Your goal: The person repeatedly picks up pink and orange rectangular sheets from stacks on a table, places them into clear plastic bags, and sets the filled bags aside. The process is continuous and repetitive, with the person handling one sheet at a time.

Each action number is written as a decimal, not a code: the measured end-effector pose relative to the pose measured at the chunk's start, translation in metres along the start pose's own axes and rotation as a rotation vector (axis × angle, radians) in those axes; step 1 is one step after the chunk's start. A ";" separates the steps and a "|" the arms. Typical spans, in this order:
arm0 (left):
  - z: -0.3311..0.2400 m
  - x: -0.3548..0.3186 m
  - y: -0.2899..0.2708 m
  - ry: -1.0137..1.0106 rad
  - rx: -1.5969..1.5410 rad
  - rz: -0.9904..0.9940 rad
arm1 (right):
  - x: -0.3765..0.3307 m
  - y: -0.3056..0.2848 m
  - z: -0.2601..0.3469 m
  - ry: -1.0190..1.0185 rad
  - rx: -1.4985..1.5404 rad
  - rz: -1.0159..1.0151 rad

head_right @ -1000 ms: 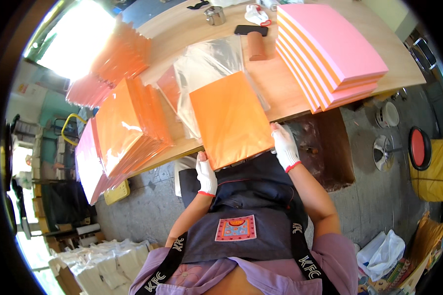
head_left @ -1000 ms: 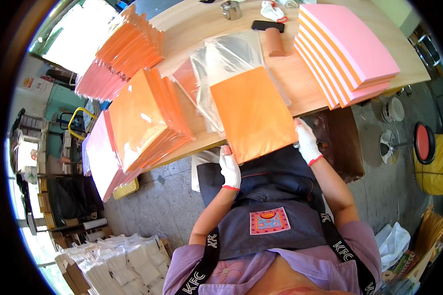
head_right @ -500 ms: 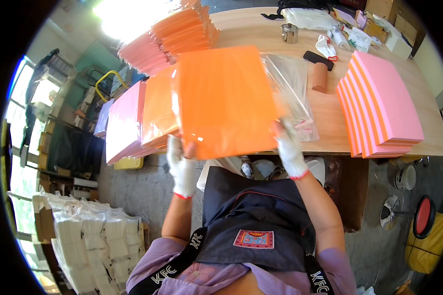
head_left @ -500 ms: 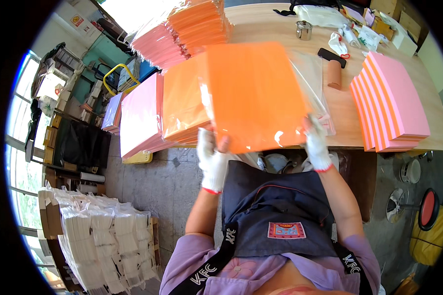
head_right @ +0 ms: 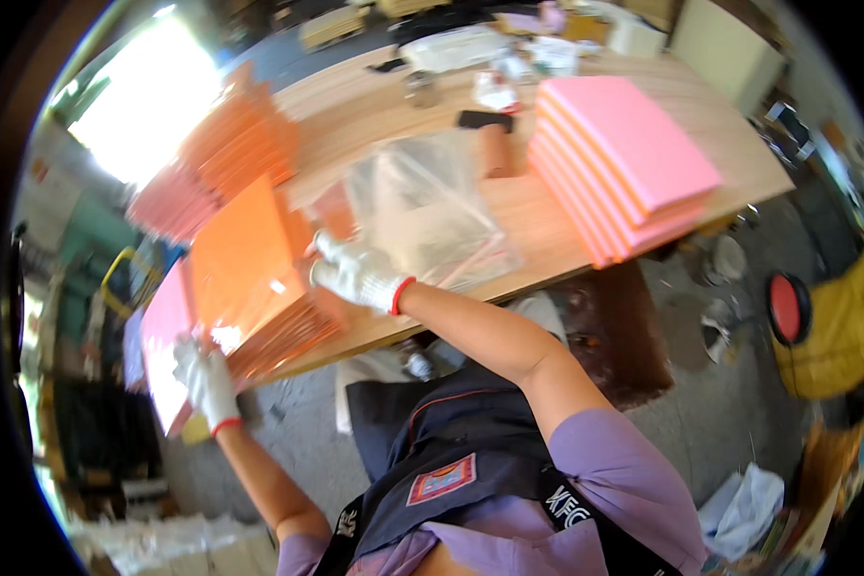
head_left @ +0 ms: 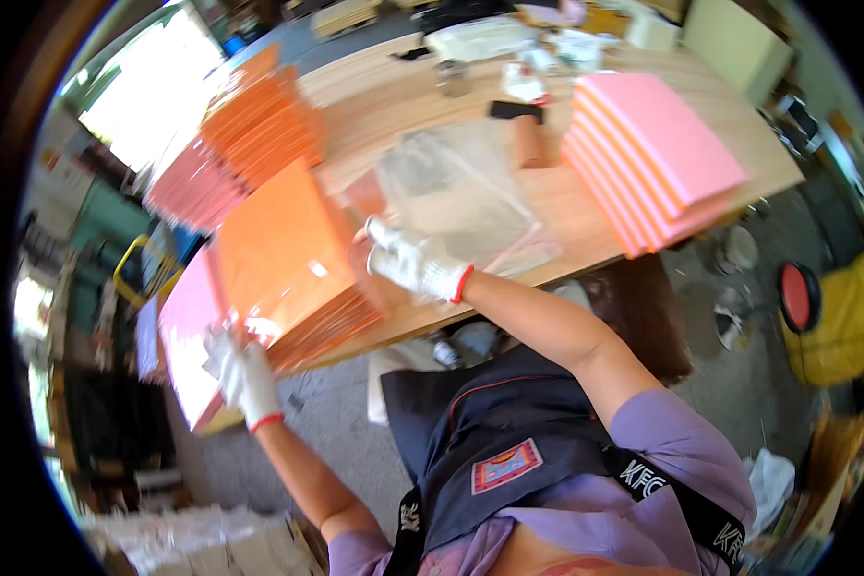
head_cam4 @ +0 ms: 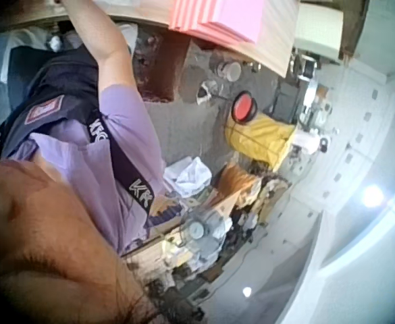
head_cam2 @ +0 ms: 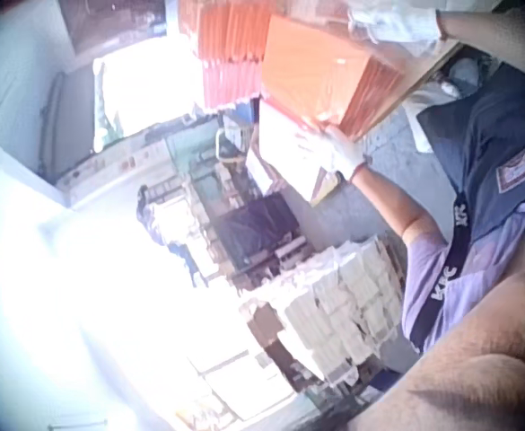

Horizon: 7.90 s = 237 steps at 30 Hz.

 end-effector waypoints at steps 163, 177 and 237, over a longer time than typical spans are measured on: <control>-0.567 -0.022 -0.214 1.329 -1.036 -0.105 | -0.197 -0.393 0.042 0.208 -1.207 -0.290; -0.483 -0.091 -0.159 1.297 -1.259 -0.078 | -0.242 -0.467 -0.088 0.542 0.792 -0.785; -0.256 -0.043 0.022 0.403 -1.075 -0.049 | -0.290 -0.134 -0.081 0.637 1.351 -0.608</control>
Point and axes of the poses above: each hand's wrist, its own x-axis towards the middle knuckle, its own y-axis out of the palm, z = x × y, the point moved 4 cm from there along x, towards the middle knuckle, and after that the axes turned 6 degrees about z, right-handed, at the moved point
